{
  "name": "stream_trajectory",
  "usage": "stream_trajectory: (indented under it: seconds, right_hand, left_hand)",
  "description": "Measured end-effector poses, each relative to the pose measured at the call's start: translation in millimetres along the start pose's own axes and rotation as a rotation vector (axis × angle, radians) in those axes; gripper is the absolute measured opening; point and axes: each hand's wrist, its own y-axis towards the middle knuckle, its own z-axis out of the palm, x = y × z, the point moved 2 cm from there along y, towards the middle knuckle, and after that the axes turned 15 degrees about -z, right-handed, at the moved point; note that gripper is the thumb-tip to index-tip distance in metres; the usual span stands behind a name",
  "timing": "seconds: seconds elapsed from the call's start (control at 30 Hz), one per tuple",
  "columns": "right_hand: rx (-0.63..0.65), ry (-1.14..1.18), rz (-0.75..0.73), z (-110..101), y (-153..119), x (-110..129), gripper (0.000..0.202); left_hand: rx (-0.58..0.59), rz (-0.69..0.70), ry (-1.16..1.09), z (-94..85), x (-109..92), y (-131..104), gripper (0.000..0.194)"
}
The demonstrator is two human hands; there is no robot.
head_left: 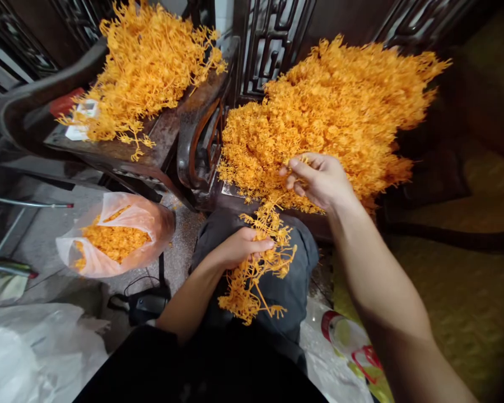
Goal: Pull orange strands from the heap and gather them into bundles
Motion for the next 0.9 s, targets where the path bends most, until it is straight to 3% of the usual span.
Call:
stream_trajectory:
  seconds: [0.13,0.33,0.5,0.57,0.63,0.7,0.77,0.83,0.87,0.9]
  right_hand:
    - [-0.008,0.142,0.074,3.9,-13.3,-2.0,0.046]
    - [0.007,0.289,0.216,2.3,-7.3,-0.3,0.037]
    - [0.069,-0.028,0.048,18.5,-4.9,11.4,0.057]
    - [0.220,-0.233,-0.068,27.7,-4.3,26.7,0.055]
    - [0.535,-0.465,-0.141,38.1,-2.6,41.4,0.050]
    - [0.884,-0.717,-0.128,46.2,-0.2,47.9,0.037]
    - [1.097,-0.910,-0.071,50.0,4.0,46.0,0.020]
    - [1.168,-0.918,-0.048,50.4,9.2,40.5,0.014]
    - [1.135,-0.861,-0.065,48.8,12.4,38.3,0.017]
    - [1.015,-0.798,-0.103,45.2,16.6,37.6,0.022]
  left_hand:
    - [0.023,0.004,-0.015,-1.3,0.2,-0.7,0.043]
    - [0.021,0.028,0.043,-2.0,-2.6,-0.9,0.042]
    - [0.018,0.048,0.072,-1.6,-3.9,-2.8,0.041]
    - [0.026,0.061,0.089,-1.6,-3.5,-3.0,0.042]
    - [0.027,0.075,0.107,-1.8,-2.9,-2.6,0.043]
    - [0.021,0.077,0.119,-2.1,-1.6,-1.6,0.044]
    - [0.018,0.079,0.126,-2.4,0.1,0.1,0.045]
    - [-0.002,0.099,0.101,-3.3,1.8,1.7,0.047]
    - [-0.009,0.106,0.076,-3.7,2.7,2.2,0.048]
    - [-0.010,0.107,0.047,-3.9,3.7,2.4,0.049]
